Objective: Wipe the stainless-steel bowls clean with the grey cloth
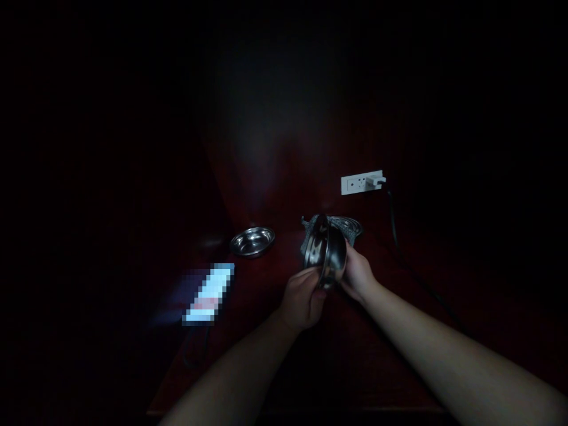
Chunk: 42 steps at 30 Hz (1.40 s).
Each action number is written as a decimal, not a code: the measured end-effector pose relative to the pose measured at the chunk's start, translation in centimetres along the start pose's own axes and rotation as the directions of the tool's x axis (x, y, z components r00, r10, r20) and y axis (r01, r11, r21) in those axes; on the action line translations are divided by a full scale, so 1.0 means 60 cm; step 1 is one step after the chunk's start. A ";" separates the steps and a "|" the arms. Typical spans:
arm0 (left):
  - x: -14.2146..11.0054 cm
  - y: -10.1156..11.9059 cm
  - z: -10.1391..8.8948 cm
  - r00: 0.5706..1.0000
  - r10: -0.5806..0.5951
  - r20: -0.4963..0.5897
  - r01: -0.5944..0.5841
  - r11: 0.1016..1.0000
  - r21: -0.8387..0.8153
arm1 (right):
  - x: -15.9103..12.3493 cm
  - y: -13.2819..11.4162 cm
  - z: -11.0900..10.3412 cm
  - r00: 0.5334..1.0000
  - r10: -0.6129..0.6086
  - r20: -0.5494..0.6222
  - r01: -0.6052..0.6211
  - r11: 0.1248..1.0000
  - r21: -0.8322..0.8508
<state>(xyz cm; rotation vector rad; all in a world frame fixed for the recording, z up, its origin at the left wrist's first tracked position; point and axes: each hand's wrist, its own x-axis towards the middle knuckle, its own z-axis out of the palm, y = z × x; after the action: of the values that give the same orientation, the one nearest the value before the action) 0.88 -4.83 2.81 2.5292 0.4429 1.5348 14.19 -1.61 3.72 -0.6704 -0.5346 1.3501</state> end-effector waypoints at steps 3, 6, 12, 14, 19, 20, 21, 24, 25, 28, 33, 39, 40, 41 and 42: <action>-0.001 -0.005 0.000 1.000 -0.010 -0.015 0.010 1.000 -0.008 | -0.008 0.009 0.002 0.999 0.042 0.033 -0.041 0.998 -0.043; -0.001 -0.010 -0.001 0.999 -0.026 -0.019 0.026 0.999 -0.019 | -0.017 0.016 0.005 0.993 0.094 0.074 -0.091 0.995 -0.042; 0.006 -0.025 -0.003 0.989 -0.145 0.019 0.145 0.989 0.002 | -0.036 0.022 0.016 0.981 0.132 0.146 -0.133 0.991 0.002; 0.008 -0.030 -0.003 0.986 -0.163 0.034 0.162 0.986 0.036 | -0.041 0.026 0.018 0.986 0.088 0.144 -0.090 0.996 0.009; 0.008 -0.039 -0.001 0.984 -0.170 0.059 0.159 0.974 0.160 | -0.046 0.035 0.011 0.994 -0.006 0.106 0.012 0.998 -0.057; 0.008 -0.040 -0.001 0.981 -0.178 0.072 0.163 0.970 0.180 | -0.046 0.036 0.009 0.994 -0.013 0.107 0.022 0.997 -0.076; 0.008 -0.041 -0.001 0.979 -0.189 0.082 0.170 0.965 0.201 | -0.045 0.037 0.006 0.994 -0.018 0.112 0.028 0.995 -0.091; 0.009 -0.043 0.000 0.970 -0.227 0.085 0.199 0.946 0.256 | -0.044 0.038 -0.001 0.991 -0.035 0.130 0.049 0.993 -0.109; 0.009 -0.044 0.000 0.968 -0.240 0.078 0.211 0.939 0.273 | -0.044 0.038 -0.003 0.989 -0.044 0.139 0.061 0.991 -0.117; 0.010 -0.045 0.002 0.960 -0.272 0.061 0.240 0.919 0.314 | -0.046 0.038 -0.007 0.979 -0.096 0.180 0.128 0.976 -0.175; 0.019 -0.041 -0.003 0.965 -0.259 0.047 0.226 0.907 0.356 | -0.050 0.030 -0.015 0.943 -0.251 0.219 0.318 0.875 -0.366; 0.027 -0.023 -0.030 0.985 -0.172 0.019 0.158 0.939 0.307 | -0.054 0.008 -0.010 0.827 -0.407 0.389 0.560 0.663 -0.497; 0.027 -0.019 -0.033 0.991 -0.135 -0.001 0.130 0.949 0.288 | -0.054 0.003 -0.009 0.801 -0.431 0.415 0.597 0.631 -0.496; 0.027 -0.015 -0.036 0.995 -0.100 -0.019 0.101 0.958 0.270 | -0.052 -0.001 -0.007 0.776 -0.453 0.440 0.630 0.602 -0.491; 0.026 -0.012 -0.038 0.997 -0.071 -0.034 0.077 0.964 0.253 | -0.050 -0.004 -0.007 0.753 -0.469 0.462 0.657 0.575 -0.488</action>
<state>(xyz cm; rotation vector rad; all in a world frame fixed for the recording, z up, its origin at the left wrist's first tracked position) -0.60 -3.68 4.98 2.6459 0.7752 1.5736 14.22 -4.64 3.69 -0.7445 -1.3646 0.6080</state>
